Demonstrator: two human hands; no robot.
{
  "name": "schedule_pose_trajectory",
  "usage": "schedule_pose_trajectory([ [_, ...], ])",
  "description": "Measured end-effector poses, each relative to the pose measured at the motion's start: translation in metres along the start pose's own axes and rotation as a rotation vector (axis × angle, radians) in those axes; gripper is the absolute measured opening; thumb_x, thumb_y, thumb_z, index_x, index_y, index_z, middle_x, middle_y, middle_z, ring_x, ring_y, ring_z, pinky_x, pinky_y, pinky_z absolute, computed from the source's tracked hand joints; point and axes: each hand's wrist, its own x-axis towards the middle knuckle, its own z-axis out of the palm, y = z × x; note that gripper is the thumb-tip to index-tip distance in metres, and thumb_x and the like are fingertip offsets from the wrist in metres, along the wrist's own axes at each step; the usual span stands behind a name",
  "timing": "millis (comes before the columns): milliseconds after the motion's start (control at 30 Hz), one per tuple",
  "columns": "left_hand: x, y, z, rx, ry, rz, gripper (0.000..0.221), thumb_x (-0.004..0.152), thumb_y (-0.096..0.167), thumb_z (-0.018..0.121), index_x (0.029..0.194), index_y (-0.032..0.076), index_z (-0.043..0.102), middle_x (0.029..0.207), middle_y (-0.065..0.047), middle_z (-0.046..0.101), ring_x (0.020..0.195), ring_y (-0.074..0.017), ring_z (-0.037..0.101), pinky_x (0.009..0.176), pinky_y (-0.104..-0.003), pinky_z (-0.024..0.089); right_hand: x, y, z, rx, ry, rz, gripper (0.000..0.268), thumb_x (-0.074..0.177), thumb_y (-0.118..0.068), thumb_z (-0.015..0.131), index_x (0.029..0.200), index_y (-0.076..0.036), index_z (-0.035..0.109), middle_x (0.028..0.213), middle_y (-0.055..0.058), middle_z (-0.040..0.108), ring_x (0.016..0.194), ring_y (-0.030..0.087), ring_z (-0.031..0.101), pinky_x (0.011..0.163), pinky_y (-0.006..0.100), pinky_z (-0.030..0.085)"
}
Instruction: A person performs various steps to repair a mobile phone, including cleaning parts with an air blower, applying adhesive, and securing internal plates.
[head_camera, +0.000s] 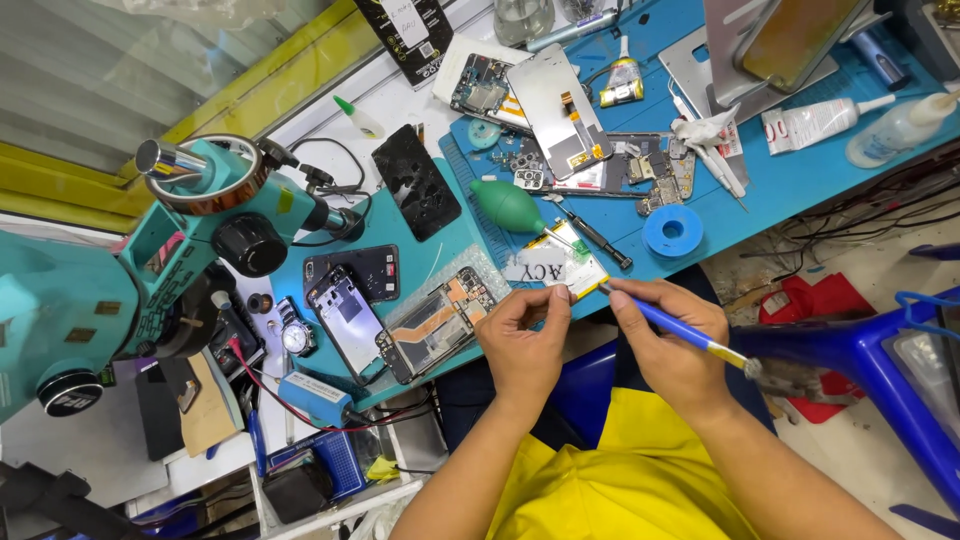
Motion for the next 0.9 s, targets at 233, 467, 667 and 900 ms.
schedule_pose_trajectory([
  [233, 0.010, 0.019, 0.021, -0.060, -0.055, 0.009, 0.009, 0.090, 0.008, 0.079, 0.082, 0.006, 0.081, 0.069, -0.008, 0.077, 0.067, -0.0220, 0.078, 0.060, -0.031, 0.063, 0.007, 0.001, -0.031, 0.182, 0.099, 0.093, 0.023, 0.094, -0.001, 0.080, 0.104, 0.006, 0.061, 0.071, 0.015, 0.065, 0.055, 0.012, 0.063, 0.056, 0.022, 0.052],
  [467, 0.018, 0.041, 0.039, 0.013, -0.111, 0.167, 0.011, 0.092, 0.012, 0.075, 0.083, 0.006, 0.079, 0.075, -0.007, 0.077, 0.071, -0.0201, 0.077, 0.066, -0.031, 0.065, 0.012, -0.013, -0.050, -0.117, 0.017, -0.349, 0.019, 0.098, -0.012, 0.066, 0.107, 0.003, 0.073, 0.091, 0.014, 0.073, 0.068, 0.018, 0.072, 0.060, 0.026, 0.058],
  [667, 0.018, 0.044, 0.044, -0.036, -0.113, 0.210, 0.006, 0.088, 0.006, 0.080, 0.083, 0.008, 0.081, 0.072, -0.007, 0.078, 0.071, -0.0254, 0.079, 0.065, -0.033, 0.065, 0.017, -0.011, -0.043, -0.107, 0.086, -0.459, 0.009, 0.098, -0.004, 0.067, 0.099, 0.004, 0.070, 0.085, 0.012, 0.072, 0.068, 0.025, 0.073, 0.064, 0.032, 0.060],
  [900, 0.018, 0.044, 0.045, -0.021, -0.115, 0.273, 0.006, 0.088, 0.005, 0.080, 0.083, 0.008, 0.081, 0.072, -0.007, 0.078, 0.071, -0.0260, 0.079, 0.066, -0.033, 0.064, 0.017, -0.010, -0.041, -0.149, 0.106, -0.502, 0.008, 0.098, -0.006, 0.069, 0.096, 0.001, 0.070, 0.085, 0.010, 0.071, 0.075, 0.028, 0.073, 0.072, 0.035, 0.060],
])
